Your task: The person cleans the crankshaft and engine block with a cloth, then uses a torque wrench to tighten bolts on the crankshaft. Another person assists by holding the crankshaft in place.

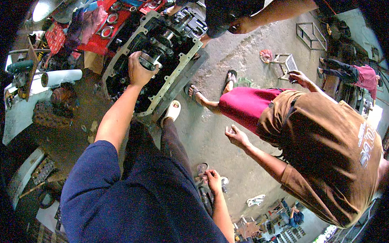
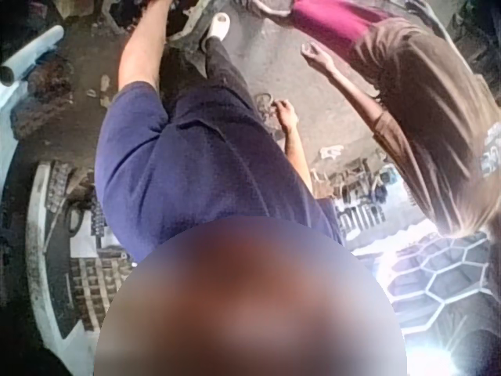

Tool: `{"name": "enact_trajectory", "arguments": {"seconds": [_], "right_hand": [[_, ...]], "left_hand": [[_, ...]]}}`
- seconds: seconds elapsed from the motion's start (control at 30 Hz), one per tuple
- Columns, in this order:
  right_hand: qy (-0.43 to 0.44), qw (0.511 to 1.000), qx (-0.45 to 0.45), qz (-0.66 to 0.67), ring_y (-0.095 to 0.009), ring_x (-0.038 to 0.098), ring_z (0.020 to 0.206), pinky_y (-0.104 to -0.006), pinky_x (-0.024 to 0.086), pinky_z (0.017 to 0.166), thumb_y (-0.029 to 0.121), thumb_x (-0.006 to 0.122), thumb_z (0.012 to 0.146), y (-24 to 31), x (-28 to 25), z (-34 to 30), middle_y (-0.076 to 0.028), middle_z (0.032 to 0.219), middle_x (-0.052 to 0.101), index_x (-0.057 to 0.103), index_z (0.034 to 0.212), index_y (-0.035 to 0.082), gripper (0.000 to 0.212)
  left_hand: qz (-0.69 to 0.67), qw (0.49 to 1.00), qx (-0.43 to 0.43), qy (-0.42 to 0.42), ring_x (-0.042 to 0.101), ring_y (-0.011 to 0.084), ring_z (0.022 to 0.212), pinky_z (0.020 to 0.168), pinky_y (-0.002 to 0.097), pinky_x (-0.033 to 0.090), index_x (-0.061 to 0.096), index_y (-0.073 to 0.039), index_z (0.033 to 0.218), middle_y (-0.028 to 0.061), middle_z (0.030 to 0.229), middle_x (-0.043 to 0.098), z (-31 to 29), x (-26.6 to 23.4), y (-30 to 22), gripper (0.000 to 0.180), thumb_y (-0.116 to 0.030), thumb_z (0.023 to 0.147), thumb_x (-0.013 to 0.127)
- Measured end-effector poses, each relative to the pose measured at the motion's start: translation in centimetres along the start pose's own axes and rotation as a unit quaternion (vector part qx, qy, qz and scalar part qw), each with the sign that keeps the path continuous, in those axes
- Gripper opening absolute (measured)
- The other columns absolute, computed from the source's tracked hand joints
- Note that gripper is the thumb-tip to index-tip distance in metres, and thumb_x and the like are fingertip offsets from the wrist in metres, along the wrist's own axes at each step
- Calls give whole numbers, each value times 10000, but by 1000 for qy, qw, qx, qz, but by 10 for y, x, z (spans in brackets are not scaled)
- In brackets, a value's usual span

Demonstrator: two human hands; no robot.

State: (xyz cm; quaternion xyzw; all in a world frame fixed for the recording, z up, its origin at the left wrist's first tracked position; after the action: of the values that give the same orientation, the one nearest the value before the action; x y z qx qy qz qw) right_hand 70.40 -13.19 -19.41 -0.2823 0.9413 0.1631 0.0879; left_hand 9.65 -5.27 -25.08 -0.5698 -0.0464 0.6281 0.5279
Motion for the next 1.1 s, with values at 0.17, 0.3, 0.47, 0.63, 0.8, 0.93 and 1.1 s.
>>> {"name": "enact_trajectory", "arguments": {"seconds": [0.17,0.3,0.47,0.63,0.8,0.93,1.1], "right_hand": [[28,999,8,-32,-152,654,724,-263,522,589,183,579,963,-17,11,2,-74,923,649,584,1023,28,166],[36,999,19,1,-145,645,700,-259,519,549,185,585,962,-24,19,11,-74,894,640,576,1013,27,166],[11,999,6,50,-109,601,655,-236,479,523,208,606,956,-10,25,10,-57,867,640,582,997,36,179],[5,999,2,36,-98,605,687,-232,479,527,248,628,944,-2,35,5,-34,900,643,593,1001,54,205],[26,1000,8,7,-110,632,688,-235,492,543,267,602,956,-23,44,8,-47,933,656,600,1035,63,218],[23,1000,-7,8,-136,644,697,-252,509,540,235,583,962,-34,47,12,-72,934,651,583,1054,48,209],[19,999,-20,20,-161,650,707,-262,504,525,229,575,963,-34,54,11,-83,949,645,574,1061,48,206]], "left_hand": [[40,999,4,35,440,364,1224,1056,503,347,410,-49,1238,176,1240,483,-4,3,-1,888,-390,577,894],[61,995,0,74,432,368,1241,1063,487,346,399,-60,1259,181,1273,473,-4,0,-5,943,-371,539,922],[72,987,-11,141,426,355,1251,1067,473,345,382,-63,1326,166,1327,431,-7,-10,-6,976,-396,572,905],[37,991,-92,95,458,366,1202,1018,468,387,601,-83,1160,174,1266,469,1,-36,20,503,-388,788,746],[32,984,-134,113,568,331,1024,917,432,460,722,-142,984,139,1074,586,16,-47,45,186,-253,838,692],[9,985,-145,96,613,327,958,841,423,496,724,-116,956,150,999,620,23,-65,51,175,-245,845,684],[-48,983,-124,124,622,331,835,768,418,497,703,-76,885,169,846,628,-13,-92,42,161,-227,857,652]]}}
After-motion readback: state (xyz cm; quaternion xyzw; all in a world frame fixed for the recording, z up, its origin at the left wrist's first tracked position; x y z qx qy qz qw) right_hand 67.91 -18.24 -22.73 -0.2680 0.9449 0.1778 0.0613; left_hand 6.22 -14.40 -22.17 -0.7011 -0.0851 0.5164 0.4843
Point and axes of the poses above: each hand's wrist, its own z-axis towards the middle knuckle, its own x-axis out of the palm, y = z × x, the point moved 8 cm from there along z, towards the middle knuckle
